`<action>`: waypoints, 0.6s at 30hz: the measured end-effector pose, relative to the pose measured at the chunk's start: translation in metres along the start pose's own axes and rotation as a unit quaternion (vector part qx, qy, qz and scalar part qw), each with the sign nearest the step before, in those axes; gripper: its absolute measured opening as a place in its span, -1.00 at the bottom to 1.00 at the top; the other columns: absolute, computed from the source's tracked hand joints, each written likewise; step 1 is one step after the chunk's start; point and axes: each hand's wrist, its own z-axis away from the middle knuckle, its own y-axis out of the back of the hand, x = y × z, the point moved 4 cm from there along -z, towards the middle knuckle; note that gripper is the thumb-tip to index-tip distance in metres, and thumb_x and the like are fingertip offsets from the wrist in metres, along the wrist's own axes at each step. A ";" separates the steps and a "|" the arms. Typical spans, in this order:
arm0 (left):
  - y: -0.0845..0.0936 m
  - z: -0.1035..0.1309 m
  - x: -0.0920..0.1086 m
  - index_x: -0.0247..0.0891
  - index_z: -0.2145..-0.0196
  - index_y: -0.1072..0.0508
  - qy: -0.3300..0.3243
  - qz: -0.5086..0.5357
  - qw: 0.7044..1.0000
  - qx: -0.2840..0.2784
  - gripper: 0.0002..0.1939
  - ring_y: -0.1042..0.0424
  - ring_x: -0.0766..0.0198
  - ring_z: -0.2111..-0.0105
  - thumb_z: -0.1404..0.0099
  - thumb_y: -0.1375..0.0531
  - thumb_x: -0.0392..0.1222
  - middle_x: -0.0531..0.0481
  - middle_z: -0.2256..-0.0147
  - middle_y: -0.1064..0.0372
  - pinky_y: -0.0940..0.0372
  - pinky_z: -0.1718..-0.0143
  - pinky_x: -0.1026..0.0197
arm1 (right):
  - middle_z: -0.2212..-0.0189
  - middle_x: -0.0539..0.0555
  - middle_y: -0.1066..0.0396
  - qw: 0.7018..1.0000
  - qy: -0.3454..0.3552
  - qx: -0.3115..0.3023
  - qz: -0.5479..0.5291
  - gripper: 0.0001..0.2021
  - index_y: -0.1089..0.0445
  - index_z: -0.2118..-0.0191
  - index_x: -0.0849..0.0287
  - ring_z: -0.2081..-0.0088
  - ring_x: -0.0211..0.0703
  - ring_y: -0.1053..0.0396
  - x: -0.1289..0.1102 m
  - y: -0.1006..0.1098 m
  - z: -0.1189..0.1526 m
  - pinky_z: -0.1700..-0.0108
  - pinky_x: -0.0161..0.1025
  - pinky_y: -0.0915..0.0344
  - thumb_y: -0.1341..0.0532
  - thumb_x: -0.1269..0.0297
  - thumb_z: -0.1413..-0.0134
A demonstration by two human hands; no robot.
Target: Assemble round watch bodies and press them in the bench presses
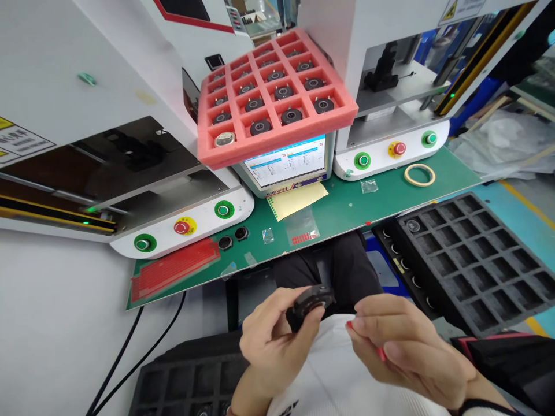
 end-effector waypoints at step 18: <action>0.019 -0.121 -0.053 -0.29 0.27 -0.55 0.089 0.044 0.993 0.057 -0.76 -0.55 0.25 0.41 -0.13 -0.33 -0.11 -0.04 0.36 -0.55 -0.48 0.37 0.33 | 0.52 -0.01 -0.48 0.971 -0.198 0.134 0.033 -0.91 -0.42 0.23 0.12 0.57 -0.16 -0.48 0.148 -0.046 0.094 0.50 -0.33 -0.46 -0.21 0.27 -0.16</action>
